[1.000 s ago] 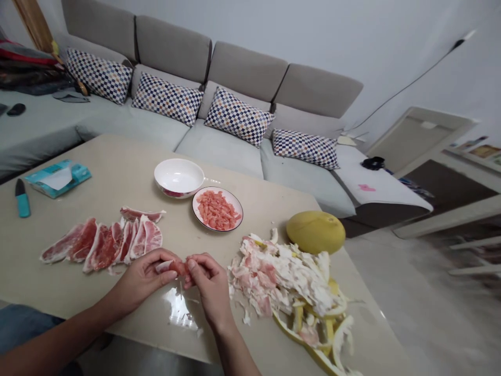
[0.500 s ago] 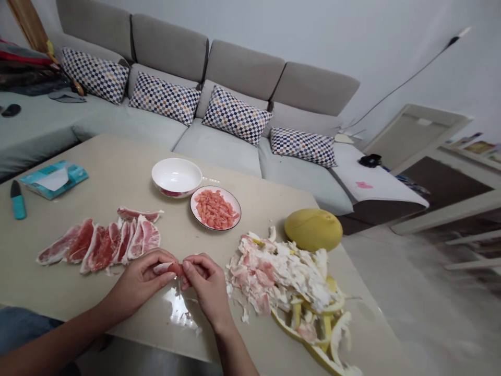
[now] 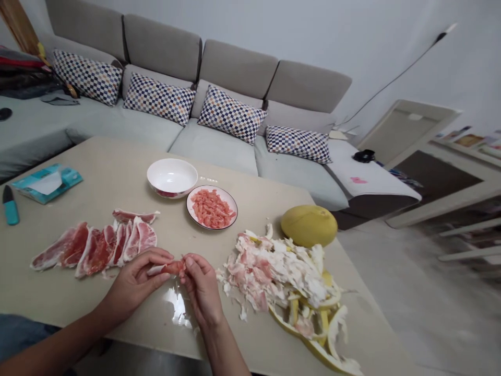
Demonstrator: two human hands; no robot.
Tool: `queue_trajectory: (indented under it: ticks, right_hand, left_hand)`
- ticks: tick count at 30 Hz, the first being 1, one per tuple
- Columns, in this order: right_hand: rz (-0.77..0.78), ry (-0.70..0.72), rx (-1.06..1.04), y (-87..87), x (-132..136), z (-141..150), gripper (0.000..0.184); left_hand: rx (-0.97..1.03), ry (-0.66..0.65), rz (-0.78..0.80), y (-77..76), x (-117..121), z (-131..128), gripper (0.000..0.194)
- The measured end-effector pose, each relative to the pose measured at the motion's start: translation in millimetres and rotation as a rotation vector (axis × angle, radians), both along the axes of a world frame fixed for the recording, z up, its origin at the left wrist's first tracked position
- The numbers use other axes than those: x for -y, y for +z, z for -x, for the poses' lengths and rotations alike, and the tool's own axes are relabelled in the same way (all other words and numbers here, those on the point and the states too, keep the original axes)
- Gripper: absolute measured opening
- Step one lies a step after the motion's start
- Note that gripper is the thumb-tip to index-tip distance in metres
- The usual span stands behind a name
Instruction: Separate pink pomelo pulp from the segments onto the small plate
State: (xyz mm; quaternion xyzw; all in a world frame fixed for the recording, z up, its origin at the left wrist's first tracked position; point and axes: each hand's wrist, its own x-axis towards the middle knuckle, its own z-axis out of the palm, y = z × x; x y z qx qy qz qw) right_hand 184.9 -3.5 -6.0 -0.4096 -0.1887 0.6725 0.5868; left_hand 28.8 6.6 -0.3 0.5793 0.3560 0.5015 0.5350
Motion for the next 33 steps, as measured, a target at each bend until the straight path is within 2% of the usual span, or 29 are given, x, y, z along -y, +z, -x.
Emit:
queue_trajectory:
  ticks: [5, 10, 16, 20, 25, 29, 33]
  right_hand:
    - [-0.027, 0.022, -0.023, 2.6, 2.1, -1.1, 0.034]
    - [-0.157, 0.067, 0.175, 3.1, 3.2, -2.4, 0.026]
    - [-0.147, 0.054, 0.254, 2.1, 2.2, -4.0, 0.021]
    - [-0.111, 0.04, 0.136, -0.7, 2.5, -3.6, 0.02]
    - [-0.038, 0.039, -0.033, -0.6, 1.8, -2.6, 0.023]
    - [-0.034, 0.039, -0.143, -0.3, 1.0, 0.7, 0.023]
    - [-0.049, 0.047, -0.245, -1.5, 0.2, 6.1, 0.023]
  left_hand:
    - [0.003, 0.044, 0.009, 0.2, 0.5, 0.0, 0.011]
    - [-0.117, 0.049, -0.024, 5.6, 3.1, 1.4, 0.011]
    - [-0.085, 0.062, -0.004, 6.0, 3.7, 0.5, 0.011]
    - [0.062, 0.057, 0.133, 5.0, 0.7, -0.1, 0.009]
    - [0.212, -0.005, 0.38, 13.0, 0.8, 0.5, 0.014]
    - [0.358, -0.087, 0.481, 19.3, 3.3, 0.1, 0.012]
    - [0.493, -0.141, 0.579, 19.3, 4.2, -0.6, 0.01]
